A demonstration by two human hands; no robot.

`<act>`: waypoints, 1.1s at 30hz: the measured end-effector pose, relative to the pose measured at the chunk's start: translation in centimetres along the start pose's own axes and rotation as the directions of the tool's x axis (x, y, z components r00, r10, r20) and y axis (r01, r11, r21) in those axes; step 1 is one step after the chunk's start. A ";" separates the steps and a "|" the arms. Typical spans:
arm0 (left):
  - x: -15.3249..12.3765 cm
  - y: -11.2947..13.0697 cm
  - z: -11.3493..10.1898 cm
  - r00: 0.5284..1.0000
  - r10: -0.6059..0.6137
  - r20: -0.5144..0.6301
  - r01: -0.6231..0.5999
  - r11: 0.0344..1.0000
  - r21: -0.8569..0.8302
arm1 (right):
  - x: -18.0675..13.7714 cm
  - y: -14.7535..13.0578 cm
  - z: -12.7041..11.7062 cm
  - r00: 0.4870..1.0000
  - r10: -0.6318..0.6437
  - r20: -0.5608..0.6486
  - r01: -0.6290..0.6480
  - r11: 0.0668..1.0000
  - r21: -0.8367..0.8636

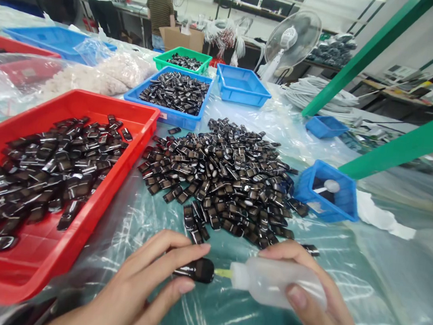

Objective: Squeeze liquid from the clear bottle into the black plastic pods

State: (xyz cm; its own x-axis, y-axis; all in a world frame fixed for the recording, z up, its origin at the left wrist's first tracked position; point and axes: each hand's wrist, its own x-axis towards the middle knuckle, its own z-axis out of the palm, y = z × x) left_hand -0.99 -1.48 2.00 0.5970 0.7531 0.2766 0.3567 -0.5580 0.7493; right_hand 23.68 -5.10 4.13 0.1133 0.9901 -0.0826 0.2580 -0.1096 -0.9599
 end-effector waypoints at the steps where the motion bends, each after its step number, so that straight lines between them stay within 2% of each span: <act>1: 0.0 0.1 -0.1 1.000 -0.003 0.007 0.003 1.000 0.009 | 0.0 0.0 0.0 1.000 -0.004 0.000 0.004 1.000 -0.008; 10: 0.1 -0.1 0.1 1.000 0.003 0.007 -0.003 1.000 0.013 | -0.1 0.2 -0.2 1.000 -0.031 -0.003 0.031 0.998 -0.045; 16: -0.2 -0.3 0.5 0.998 0.028 -0.064 -0.029 0.999 -0.018 | -0.2 0.4 -0.3 0.999 -0.042 -0.002 0.042 0.997 -0.060; 21: -0.2 0.0 0.3 1.000 0.007 -0.024 -0.007 1.000 0.022 | 0.0 0.7 -0.8 0.992 -0.097 0.085 0.104 0.991 -0.078; 23: -0.1 0.0 0.3 1.000 0.014 -0.019 -0.014 0.999 0.036 | 0.1 0.7 -0.7 0.991 -0.085 0.104 0.092 0.994 -0.063; 25: -0.1 0.0 0.3 1.000 0.014 -0.019 -0.013 0.998 0.057 | 0.2 0.7 -0.6 0.997 -0.034 0.075 0.037 0.999 -0.028; 29: -0.2 -0.4 0.3 0.987 -0.067 -0.143 0.076 0.996 0.056 | 0.4 1.1 -0.7 0.999 0.035 0.007 -0.036 0.998 0.057; 33: 0.2 -0.9 0.2 0.909 -0.250 -0.332 0.245 0.968 -0.060 | 0.5 2.2 -0.5 0.998 -0.015 0.056 0.014 1.000 0.016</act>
State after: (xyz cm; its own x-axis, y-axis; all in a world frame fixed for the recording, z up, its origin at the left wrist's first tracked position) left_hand -1.02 -0.90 1.30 0.2151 0.9403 0.2636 0.4485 -0.3349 0.8287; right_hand 24.80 -4.85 2.07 0.0558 0.9949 -0.0835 0.2442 -0.0947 -0.9651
